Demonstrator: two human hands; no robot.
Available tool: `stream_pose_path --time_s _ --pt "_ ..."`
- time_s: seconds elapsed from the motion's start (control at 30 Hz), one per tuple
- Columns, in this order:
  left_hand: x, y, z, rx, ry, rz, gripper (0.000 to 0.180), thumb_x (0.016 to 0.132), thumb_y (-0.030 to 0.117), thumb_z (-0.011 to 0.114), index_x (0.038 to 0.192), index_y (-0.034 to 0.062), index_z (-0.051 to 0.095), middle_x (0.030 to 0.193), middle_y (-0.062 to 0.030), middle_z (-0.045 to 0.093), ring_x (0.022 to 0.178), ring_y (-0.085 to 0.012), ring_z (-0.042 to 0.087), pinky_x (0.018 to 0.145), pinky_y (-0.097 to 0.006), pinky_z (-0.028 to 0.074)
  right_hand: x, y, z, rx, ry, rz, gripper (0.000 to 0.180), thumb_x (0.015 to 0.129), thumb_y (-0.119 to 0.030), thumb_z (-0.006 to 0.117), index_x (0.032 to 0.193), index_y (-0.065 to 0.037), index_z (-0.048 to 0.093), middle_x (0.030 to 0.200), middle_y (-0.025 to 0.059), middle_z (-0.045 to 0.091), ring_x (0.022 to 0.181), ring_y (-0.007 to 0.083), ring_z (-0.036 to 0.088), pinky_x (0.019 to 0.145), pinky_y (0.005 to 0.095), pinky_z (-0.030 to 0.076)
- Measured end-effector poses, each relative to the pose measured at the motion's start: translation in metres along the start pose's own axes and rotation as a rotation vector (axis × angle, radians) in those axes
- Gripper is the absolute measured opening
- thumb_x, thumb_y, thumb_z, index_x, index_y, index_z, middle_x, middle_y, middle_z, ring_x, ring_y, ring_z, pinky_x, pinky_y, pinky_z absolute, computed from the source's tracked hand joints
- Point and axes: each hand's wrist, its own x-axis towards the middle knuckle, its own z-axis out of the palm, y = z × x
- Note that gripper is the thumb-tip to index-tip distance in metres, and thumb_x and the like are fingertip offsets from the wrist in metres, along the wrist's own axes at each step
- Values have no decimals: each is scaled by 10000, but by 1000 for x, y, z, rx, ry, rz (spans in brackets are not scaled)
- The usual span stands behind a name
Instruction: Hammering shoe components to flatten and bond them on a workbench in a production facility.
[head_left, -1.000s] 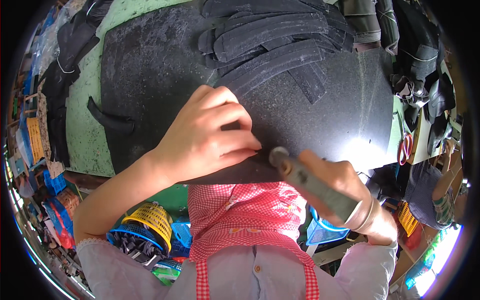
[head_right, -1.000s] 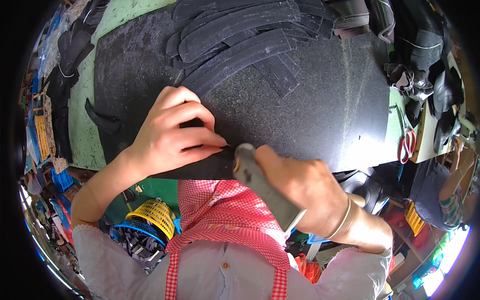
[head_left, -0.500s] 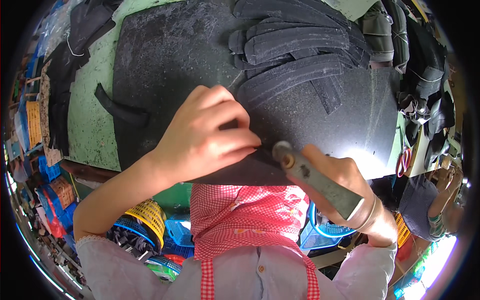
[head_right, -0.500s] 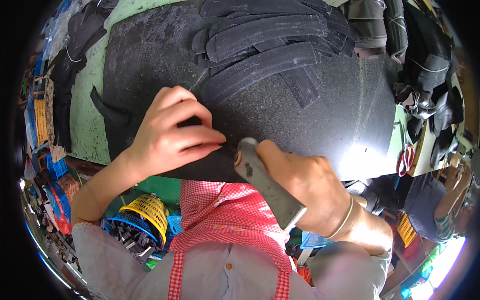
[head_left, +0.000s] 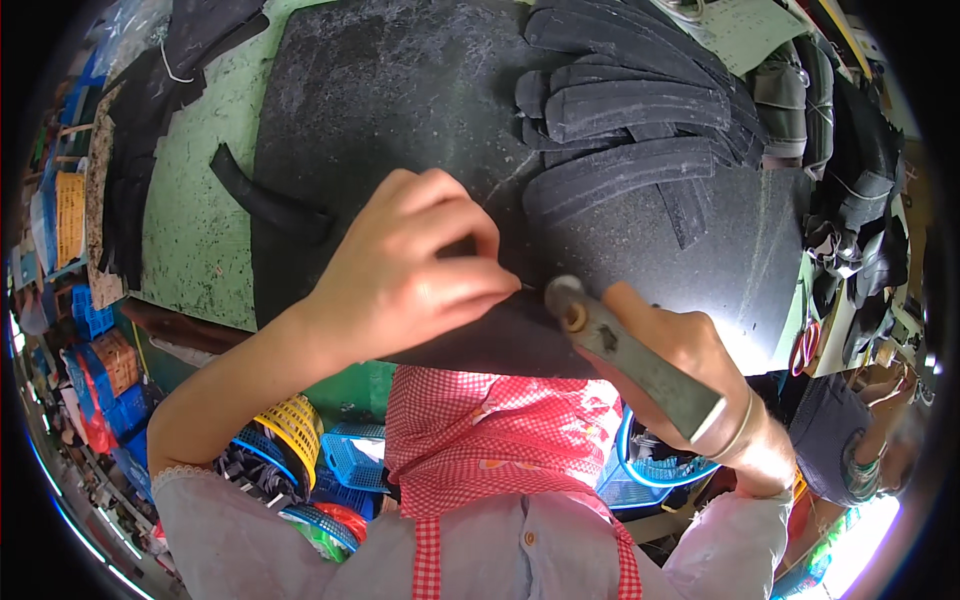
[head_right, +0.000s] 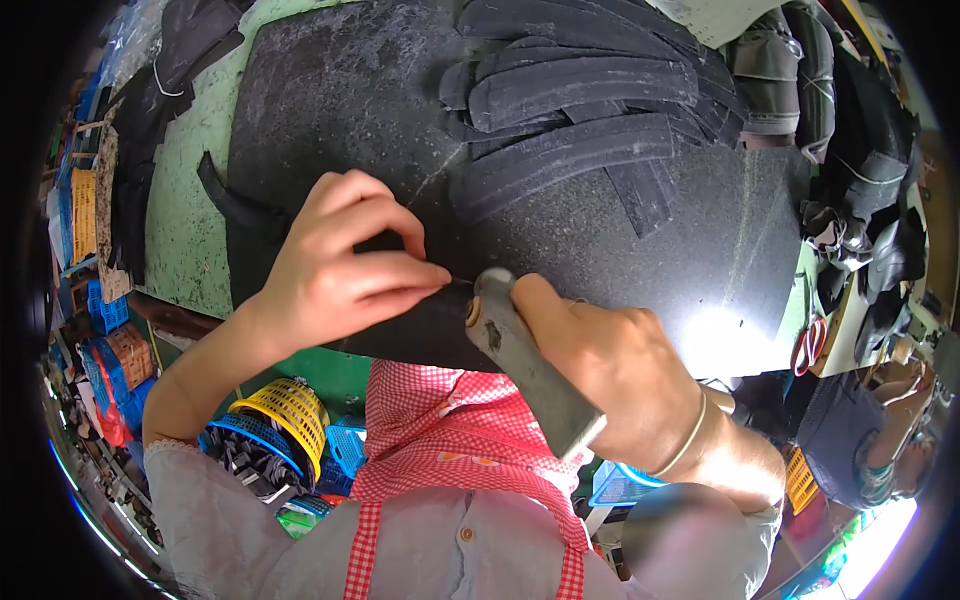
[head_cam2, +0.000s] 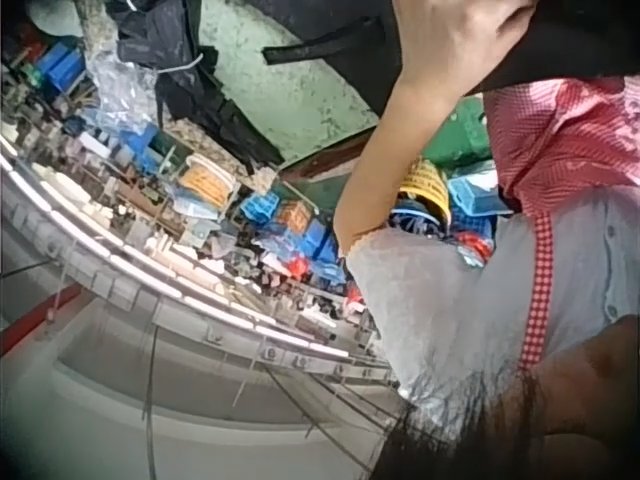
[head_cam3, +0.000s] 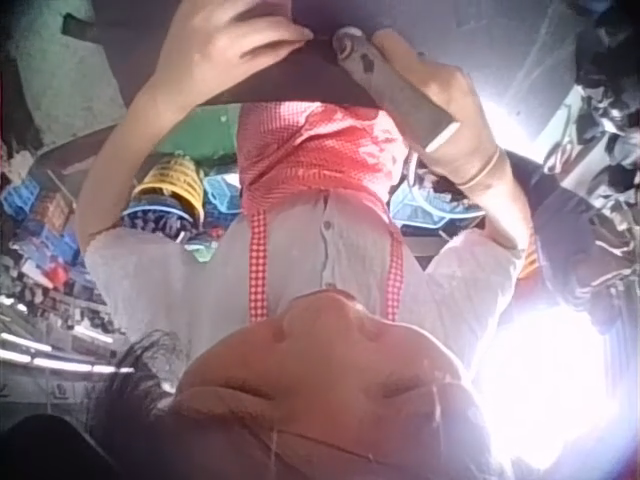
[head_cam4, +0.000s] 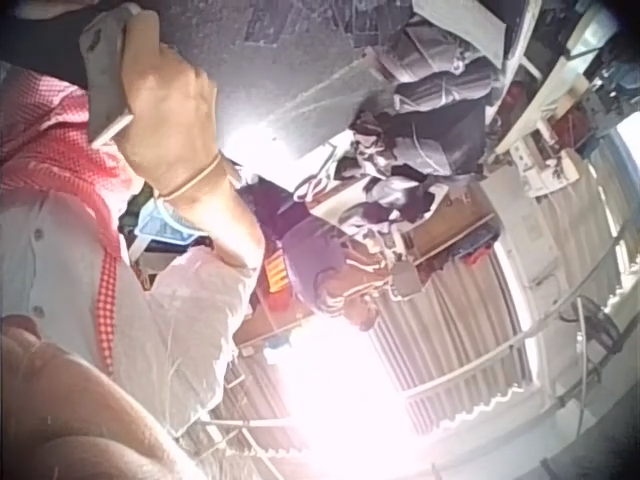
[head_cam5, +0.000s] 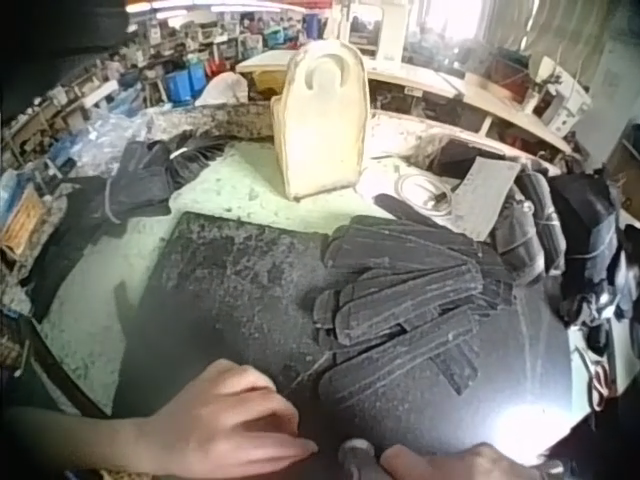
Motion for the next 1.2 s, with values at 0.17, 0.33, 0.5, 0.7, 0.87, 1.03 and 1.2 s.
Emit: stream_pose_path --time_s 0.17,0.33,0.5,0.7,0.87,1.03,1.2 --pt "-4 0 -4 88 40 26 298 632 143 889 913 190 802 949 44 662 907 -221 598 760 -383 439 6 -2 5 -18 -102 -3 227 993 -167 628 1120 -5 532 729 177 650 686 389 713 586 471 551" --pt "-11 3 -5 161 64 66 287 637 154 879 909 191 799 949 42 659 912 -219 598 759 -384 442 13 -3 8 -87 -54 -48 196 1010 -150 612 1104 -6 518 710 188 650 681 397 708 594 498 552" --pt "-21 -5 -17 90 21 -52 283 640 139 877 907 185 793 972 36 664 951 -237 608 791 -383 448 25 -12 1 59 -16 2 178 1005 -112 607 1111 -2 517 725 192 652 688 400 708 580 497 545" --pt "-25 -3 -16 99 86 -142 299 621 153 893 902 176 792 965 34 670 949 -240 609 788 -403 453 33 -15 6 71 -96 -13 234 977 -148 635 1129 -13 518 733 206 655 716 420 704 613 504 543" --pt "-30 8 -13 204 96 -50 265 659 180 897 903 194 793 979 39 678 946 -240 605 832 -418 445 32 -17 9 -21 -69 -51 214 998 -154 615 1128 -15 517 741 216 659 728 431 701 636 523 546" --pt "-41 8 -8 118 182 -203 272 664 174 917 909 199 801 1017 38 679 973 -249 592 867 -416 435 41 -17 13 45 -96 -65 214 992 -138 618 1126 -10 509 728 214 642 720 425 700 617 514 544" --pt "-41 24 -2 189 196 -223 260 674 149 908 902 189 791 970 58 680 957 -237 593 854 -412 425 42 -16 16 -28 -17 -69 277 936 -142 659 1125 -10 507 751 215 628 727 432 695 635 522 545"
